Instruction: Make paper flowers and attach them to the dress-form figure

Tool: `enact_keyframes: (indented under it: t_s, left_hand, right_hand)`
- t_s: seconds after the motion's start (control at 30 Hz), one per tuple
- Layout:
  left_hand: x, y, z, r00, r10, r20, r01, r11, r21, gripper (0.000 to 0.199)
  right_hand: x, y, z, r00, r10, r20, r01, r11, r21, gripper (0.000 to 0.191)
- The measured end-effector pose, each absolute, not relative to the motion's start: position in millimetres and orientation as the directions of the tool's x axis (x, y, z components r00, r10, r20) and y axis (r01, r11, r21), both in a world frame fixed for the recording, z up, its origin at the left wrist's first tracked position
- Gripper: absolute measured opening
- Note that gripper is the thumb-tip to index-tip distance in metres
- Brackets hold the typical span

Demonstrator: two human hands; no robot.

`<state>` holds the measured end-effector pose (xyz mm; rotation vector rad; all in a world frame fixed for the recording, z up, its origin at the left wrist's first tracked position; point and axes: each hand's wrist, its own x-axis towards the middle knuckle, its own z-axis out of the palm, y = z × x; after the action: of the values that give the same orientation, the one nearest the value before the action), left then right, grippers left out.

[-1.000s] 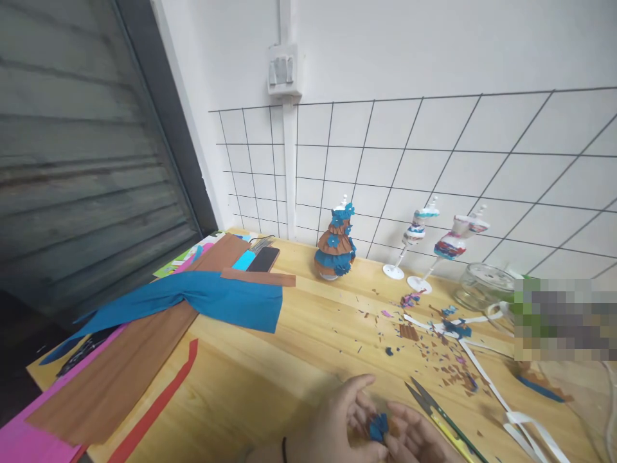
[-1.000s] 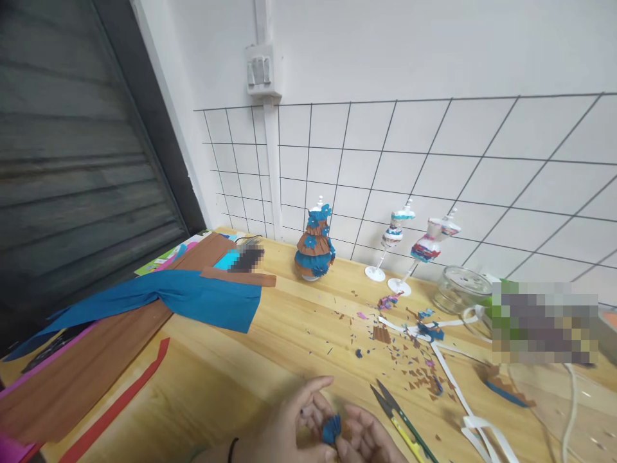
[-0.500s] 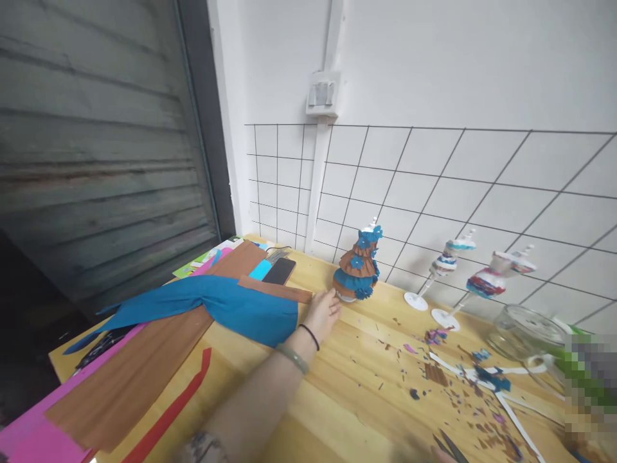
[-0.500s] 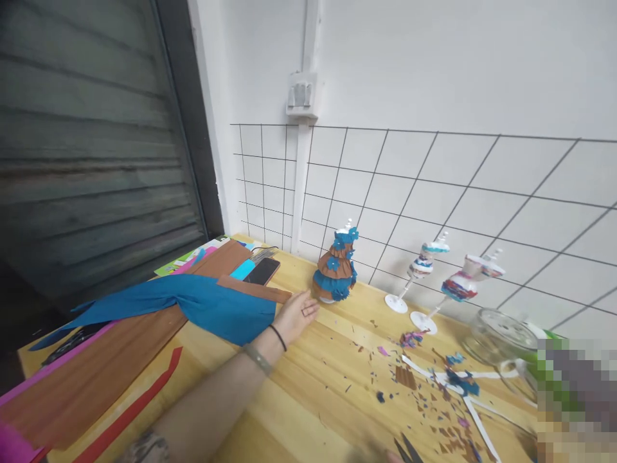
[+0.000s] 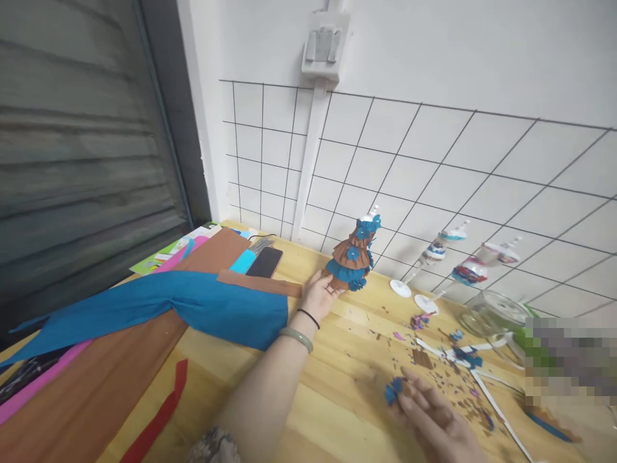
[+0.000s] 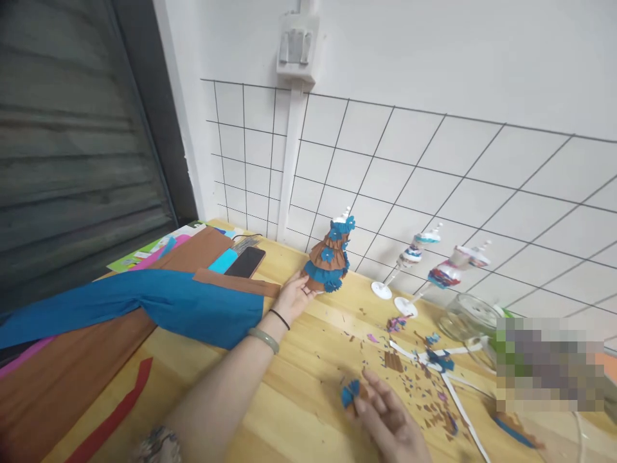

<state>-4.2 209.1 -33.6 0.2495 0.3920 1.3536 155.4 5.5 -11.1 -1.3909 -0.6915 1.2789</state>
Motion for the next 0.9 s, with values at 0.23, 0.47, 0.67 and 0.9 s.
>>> enact_keyframes:
  t_s: [0.23,0.47,0.67,0.9]
  left_hand:
    - [-8.8,207.4,-33.2,0.142,0.981,-0.134,-0.920,0.181,0.349,0.023]
    - [-10.6,206.4,-31.5,0.127,0.976,-0.179,-0.940,0.176,0.293,0.017]
    - [-9.3,206.3,-32.3,0.129,0.965,-0.229,-0.942,0.192,0.276,0.017]
    - [-10.2,203.2,-31.3,0.128,0.967,-0.222,-0.940,0.189,0.285,0.019]
  right_hand:
    - [121.0,73.6,13.9,0.210,0.972,-0.105,-0.062,-0.094,-0.994,0.049]
    - [102.0,105.8,22.0,0.155,0.984,-0.092,-0.012,-0.091,-0.996,0.046]
    - [98.9,111.2,14.6,0.085,0.969,-0.232,-0.384,-0.182,-0.905,0.015]
    - [95.4,112.7,17.7,-0.007,0.963,-0.270,-0.472,-0.242,-0.848,0.013]
